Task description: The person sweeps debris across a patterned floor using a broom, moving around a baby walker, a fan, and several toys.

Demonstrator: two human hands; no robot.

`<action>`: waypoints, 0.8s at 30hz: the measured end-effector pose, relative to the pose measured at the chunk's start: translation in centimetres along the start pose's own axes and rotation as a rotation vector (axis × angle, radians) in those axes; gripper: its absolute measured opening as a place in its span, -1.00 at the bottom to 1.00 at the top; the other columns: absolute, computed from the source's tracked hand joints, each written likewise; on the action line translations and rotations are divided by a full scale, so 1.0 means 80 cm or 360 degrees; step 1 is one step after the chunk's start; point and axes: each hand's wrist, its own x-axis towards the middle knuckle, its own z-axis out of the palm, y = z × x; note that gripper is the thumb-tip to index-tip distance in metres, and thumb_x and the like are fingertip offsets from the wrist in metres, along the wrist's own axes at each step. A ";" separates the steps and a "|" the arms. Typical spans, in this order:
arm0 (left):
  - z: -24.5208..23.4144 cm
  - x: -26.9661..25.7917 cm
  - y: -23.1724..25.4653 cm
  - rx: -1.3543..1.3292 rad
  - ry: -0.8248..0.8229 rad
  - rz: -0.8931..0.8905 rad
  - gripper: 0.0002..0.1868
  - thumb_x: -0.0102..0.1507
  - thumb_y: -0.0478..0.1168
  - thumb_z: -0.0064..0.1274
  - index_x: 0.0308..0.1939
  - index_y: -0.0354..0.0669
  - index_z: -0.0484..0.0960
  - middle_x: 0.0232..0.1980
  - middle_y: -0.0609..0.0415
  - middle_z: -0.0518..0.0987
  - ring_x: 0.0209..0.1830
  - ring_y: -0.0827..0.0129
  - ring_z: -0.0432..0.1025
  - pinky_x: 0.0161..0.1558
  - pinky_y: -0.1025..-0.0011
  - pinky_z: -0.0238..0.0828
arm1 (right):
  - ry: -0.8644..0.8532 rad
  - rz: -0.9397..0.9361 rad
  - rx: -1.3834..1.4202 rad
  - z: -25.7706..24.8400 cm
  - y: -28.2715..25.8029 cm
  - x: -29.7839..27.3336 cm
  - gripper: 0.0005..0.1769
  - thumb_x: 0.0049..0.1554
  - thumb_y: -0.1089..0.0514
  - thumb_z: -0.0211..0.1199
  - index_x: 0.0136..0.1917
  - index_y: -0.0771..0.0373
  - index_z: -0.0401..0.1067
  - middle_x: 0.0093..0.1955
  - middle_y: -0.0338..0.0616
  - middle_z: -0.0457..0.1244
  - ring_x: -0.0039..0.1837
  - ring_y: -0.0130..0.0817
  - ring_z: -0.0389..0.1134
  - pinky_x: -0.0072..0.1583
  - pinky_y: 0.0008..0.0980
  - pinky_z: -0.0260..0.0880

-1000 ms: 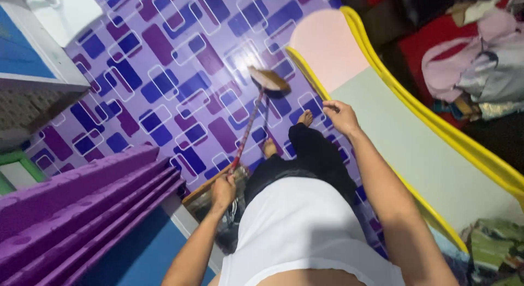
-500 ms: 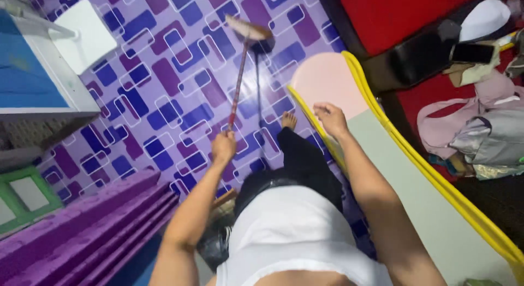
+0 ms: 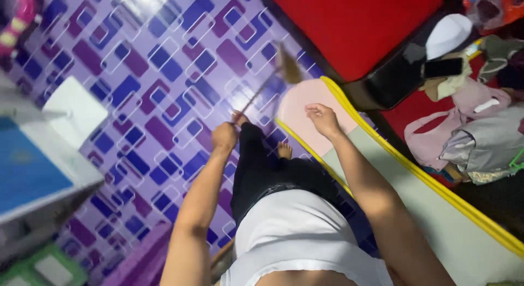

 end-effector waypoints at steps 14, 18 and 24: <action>-0.516 0.016 -0.091 -0.0306 0.0028 -0.0090 -0.55 0.26 -0.02 0.22 0.21 -0.03 0.74 -0.51 -0.09 0.58 -0.47 0.37 0.37 -0.37 0.29 0.31 | 0.0088 -0.1211 -0.0903 0.129 -0.383 0.190 -0.14 -0.08 0.17 0.45 0.48 -0.07 0.30 0.62 0.05 -0.01 0.67 0.15 -0.16 0.54 0.21 -0.05; -0.457 0.133 0.008 -0.0713 -0.0285 0.0286 -0.59 0.27 -0.01 0.16 0.17 0.02 0.74 -0.53 0.19 0.37 -0.54 0.49 0.19 -0.47 0.38 0.15 | 0.0332 -0.1098 -0.1168 0.095 -0.374 0.264 -0.25 -0.04 0.13 0.42 0.44 -0.02 0.37 0.62 0.06 0.01 0.67 0.13 -0.15 0.54 0.26 -0.11; -0.304 0.289 0.200 -0.1080 -0.0542 0.0716 -0.66 0.30 -0.10 0.06 0.11 -0.06 0.72 -0.40 0.07 0.61 -0.46 0.48 0.38 -0.34 0.38 0.37 | 0.0723 -0.0680 -0.1640 -0.037 -0.245 0.399 -0.59 0.11 0.00 0.30 0.24 0.01 0.54 0.47 0.02 0.24 0.59 0.06 0.09 0.47 0.16 0.01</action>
